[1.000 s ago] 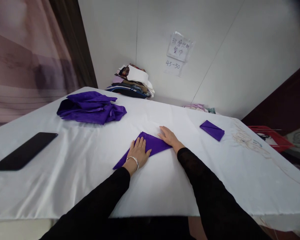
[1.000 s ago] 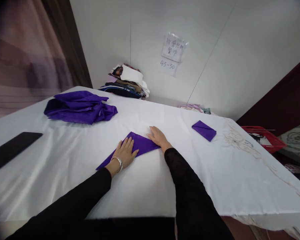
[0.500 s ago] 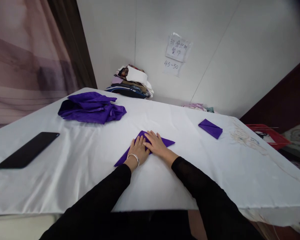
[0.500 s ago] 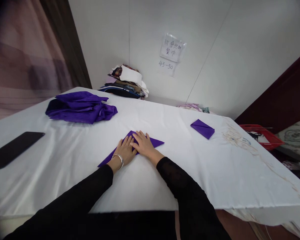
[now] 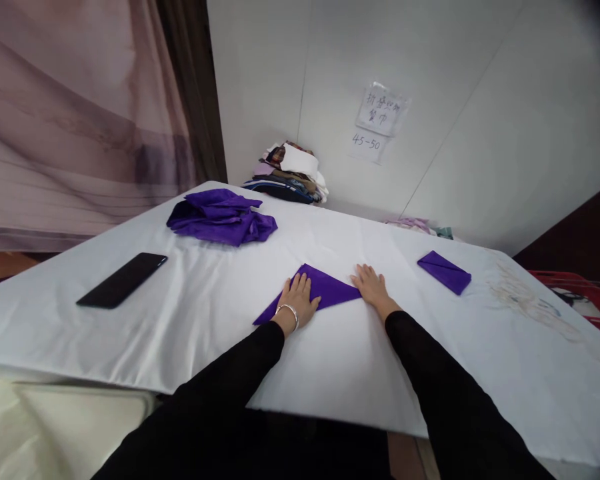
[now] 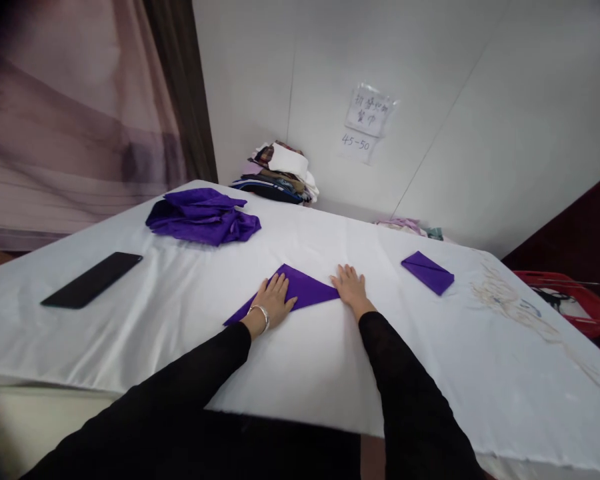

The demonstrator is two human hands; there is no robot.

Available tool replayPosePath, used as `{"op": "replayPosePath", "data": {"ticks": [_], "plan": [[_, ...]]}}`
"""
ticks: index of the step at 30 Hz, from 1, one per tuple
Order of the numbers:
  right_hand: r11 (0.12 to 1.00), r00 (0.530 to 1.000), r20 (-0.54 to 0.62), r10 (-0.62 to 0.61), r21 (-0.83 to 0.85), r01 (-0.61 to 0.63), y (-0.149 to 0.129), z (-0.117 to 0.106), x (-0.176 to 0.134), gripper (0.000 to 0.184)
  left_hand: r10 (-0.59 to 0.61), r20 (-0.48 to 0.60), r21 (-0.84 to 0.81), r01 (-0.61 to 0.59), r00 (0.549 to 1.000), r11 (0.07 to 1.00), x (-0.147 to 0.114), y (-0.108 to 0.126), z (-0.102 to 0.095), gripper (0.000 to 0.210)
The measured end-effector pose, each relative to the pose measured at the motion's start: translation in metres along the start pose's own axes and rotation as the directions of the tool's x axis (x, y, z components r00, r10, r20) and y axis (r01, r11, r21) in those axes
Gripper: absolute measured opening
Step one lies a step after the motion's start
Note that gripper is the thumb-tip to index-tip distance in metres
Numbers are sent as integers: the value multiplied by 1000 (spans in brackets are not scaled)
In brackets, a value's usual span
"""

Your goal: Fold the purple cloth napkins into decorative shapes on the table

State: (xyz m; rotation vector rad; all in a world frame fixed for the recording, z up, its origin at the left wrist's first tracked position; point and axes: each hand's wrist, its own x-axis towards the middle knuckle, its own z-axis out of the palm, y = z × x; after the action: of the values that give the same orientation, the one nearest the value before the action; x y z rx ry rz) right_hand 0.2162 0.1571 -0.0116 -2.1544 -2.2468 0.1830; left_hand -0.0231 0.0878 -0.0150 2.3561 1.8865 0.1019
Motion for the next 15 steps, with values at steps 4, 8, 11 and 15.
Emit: {"op": "replayPosePath", "data": {"ticks": [4, 8, 11, 15], "plan": [[1000, 990, -137, 20, -14, -22, -17, -8, -12, 59, 12, -20, 0, -12, 1000, 1000, 0, 0, -1, 70], [941, 931, -186, -315, 67, 332, -79, -15, -32, 58, 19, -59, 24, -18, 998, 1000, 1, -2, 2, 67], [815, 833, -118, -541, 169, 554, -120, -14, -34, 60, 60, -73, 61, -56, 996, 997, 3, -5, 4, 59], [761, 796, -47, -603, 265, 592, -133, -7, -25, 62, 91, -93, 93, -83, 992, 992, 5, -6, 4, 57]]}}
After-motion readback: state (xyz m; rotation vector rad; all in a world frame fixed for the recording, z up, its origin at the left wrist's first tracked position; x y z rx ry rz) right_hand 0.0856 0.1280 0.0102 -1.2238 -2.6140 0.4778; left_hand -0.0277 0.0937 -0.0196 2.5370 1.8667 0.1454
